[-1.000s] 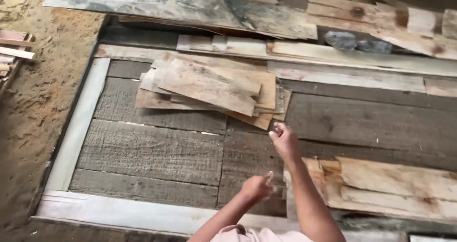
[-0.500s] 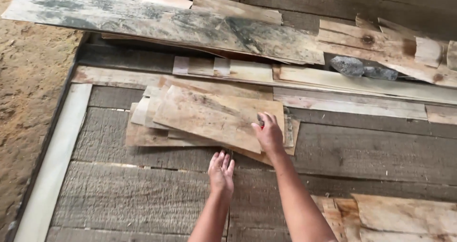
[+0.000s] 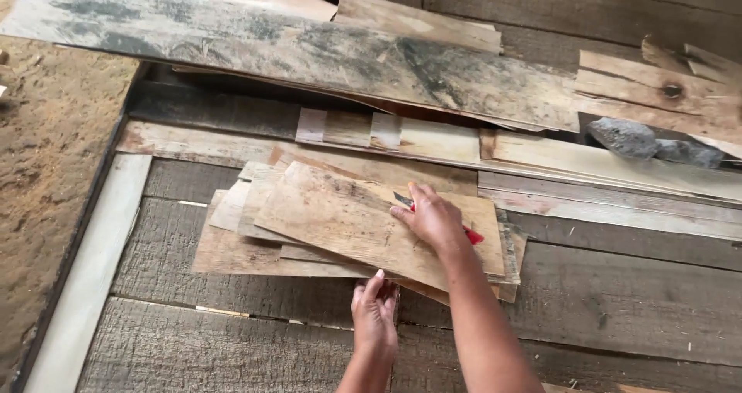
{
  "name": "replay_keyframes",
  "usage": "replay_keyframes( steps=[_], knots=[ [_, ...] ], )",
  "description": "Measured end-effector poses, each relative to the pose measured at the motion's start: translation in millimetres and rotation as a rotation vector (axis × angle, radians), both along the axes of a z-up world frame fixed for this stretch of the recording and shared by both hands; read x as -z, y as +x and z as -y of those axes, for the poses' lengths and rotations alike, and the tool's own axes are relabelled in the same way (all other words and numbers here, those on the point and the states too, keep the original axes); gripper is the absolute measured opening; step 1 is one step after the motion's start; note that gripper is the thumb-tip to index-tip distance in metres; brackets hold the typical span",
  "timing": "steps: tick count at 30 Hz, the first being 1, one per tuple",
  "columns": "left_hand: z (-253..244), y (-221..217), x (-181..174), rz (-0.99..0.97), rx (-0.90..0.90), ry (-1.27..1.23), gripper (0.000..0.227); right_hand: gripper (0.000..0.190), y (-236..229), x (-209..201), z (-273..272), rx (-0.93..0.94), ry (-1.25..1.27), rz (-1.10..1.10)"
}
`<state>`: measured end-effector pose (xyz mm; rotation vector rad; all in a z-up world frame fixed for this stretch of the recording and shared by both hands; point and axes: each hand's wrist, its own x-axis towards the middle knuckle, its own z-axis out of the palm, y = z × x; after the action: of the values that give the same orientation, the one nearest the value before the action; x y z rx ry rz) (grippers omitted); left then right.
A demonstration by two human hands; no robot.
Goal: The person uses a red utility knife to scrape and trim a small wooden plank on a wooden workbench, then sets the knife down. They pick up and inspect several planks, moving them aside and stacking them on the bench. The person continues to handle and arrange multiple planks, occasionally using the knife to scrape surfaces.
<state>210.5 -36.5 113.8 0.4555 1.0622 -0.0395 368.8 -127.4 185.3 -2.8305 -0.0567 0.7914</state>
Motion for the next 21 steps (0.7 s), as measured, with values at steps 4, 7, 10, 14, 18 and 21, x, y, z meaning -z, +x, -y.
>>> replay_keyframes(
  steps=[4,7,10,14,18,21],
  knots=[
    [0.6,10.6,-3.6,0.042,-0.014,0.004,0.052,0.064,9.5,-1.5,2.1,-0.023,-0.034,-0.052],
    [-7.1,14.8,-15.0,0.115,0.087,0.077,0.054,0.061,9.6,-6.0,-0.1,-0.007,-0.007,-0.037],
    [-15.3,10.8,-23.5,0.063,0.094,-0.051,0.059,0.068,5.2,-14.5,-4.1,0.037,0.042,-0.15],
    [-10.6,10.0,-19.9,0.027,0.188,0.09,0.051,0.064,10.2,-2.2,0.5,0.037,0.062,-0.118],
    [-11.2,17.1,-44.8,-0.054,0.056,0.063,0.107,0.086,11.0,7.6,1.7,0.069,0.142,-0.136],
    [-19.3,13.1,-31.8,-0.093,0.087,0.02,0.042,0.084,2.4,-9.9,-3.0,0.163,0.219,-0.217]
  ],
)
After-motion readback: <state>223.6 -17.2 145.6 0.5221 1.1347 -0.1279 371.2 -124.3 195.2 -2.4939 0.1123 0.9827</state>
